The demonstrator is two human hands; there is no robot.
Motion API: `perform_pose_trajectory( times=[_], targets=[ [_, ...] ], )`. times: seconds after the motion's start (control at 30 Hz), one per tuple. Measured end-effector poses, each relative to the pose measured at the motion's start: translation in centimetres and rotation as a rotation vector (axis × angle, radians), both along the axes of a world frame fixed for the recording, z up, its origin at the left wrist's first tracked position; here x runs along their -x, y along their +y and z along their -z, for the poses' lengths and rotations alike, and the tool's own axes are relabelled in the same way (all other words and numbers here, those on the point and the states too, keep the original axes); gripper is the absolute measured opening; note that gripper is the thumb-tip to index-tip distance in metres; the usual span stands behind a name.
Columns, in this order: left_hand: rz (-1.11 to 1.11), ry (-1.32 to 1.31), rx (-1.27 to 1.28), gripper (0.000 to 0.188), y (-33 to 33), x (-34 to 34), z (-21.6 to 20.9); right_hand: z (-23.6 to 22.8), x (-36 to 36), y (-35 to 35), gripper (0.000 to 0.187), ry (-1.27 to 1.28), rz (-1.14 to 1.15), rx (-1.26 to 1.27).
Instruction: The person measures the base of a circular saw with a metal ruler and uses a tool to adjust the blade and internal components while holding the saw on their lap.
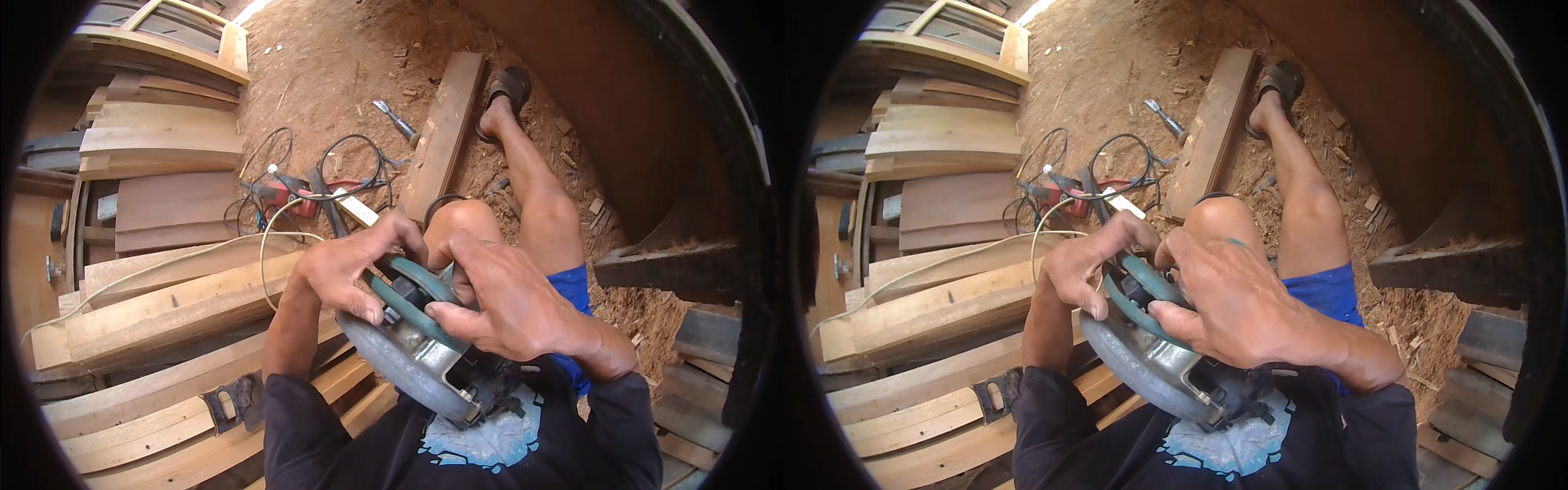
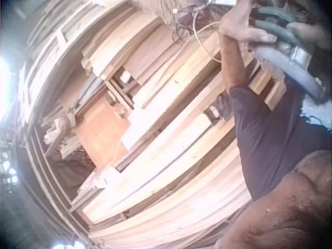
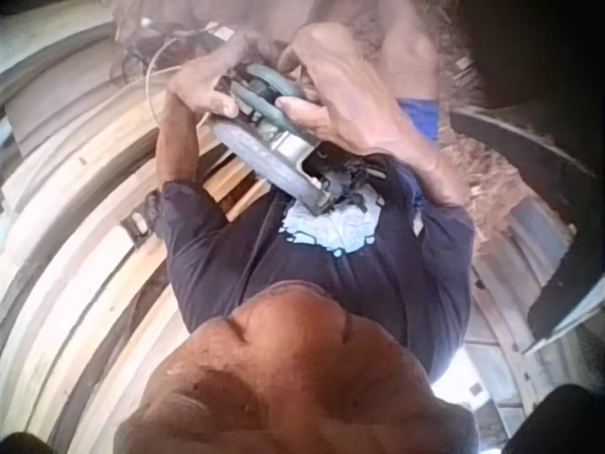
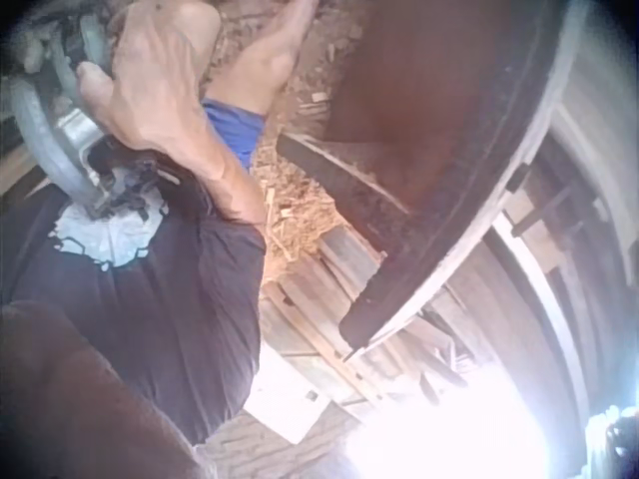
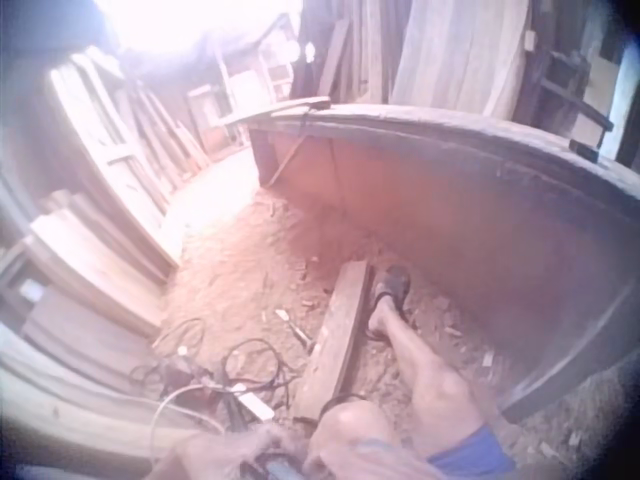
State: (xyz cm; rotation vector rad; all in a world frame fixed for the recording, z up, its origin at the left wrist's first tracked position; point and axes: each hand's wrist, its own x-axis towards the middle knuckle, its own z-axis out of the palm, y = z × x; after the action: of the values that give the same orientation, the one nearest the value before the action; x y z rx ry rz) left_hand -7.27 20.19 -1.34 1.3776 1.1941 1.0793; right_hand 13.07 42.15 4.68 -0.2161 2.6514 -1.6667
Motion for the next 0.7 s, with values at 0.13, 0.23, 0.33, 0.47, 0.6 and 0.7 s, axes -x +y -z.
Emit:
perform_pose_trajectory(
  times=[0.13, 0.23, 0.33, 0.47, 0.6, 0.7],
  targets=[
    [-0.204, 0.154, -0.044, 0.091, -3.2, -0.6, 0.7, -0.6, -0.8, 0.8, 0.048, -0.076, -0.03, -0.087],
    [-0.211, 0.015, -0.108, 0.071, -3.0, -2.4, 1.5, -1.5, -1.0, 1.3, 0.048, -0.047, -0.095, -0.088],
    [-0.159, 0.024, -0.188, 0.053, -2.1, -2.2, 0.7, -2.0, -1.0, 1.3, 0.051, -0.088, -0.06, 0.001],
    [-0.089, 0.106, -0.248, 0.039, -0.3, -2.0, -0.5, -1.2, -0.6, 2.0, 0.053, 0.021, -0.07, -0.05],
    [-0.039, 0.14, -0.278, 0.041, -0.1, -1.4, -0.4, -2.3, -0.4, 2.5, 0.052, -0.072, -0.166, -0.177],
    [-0.017, 0.094, -0.279, 0.042, -0.1, -1.2, -0.4, -1.9, -0.1, 2.4, 0.047, -0.026, -0.208, -0.186]
  ],
)
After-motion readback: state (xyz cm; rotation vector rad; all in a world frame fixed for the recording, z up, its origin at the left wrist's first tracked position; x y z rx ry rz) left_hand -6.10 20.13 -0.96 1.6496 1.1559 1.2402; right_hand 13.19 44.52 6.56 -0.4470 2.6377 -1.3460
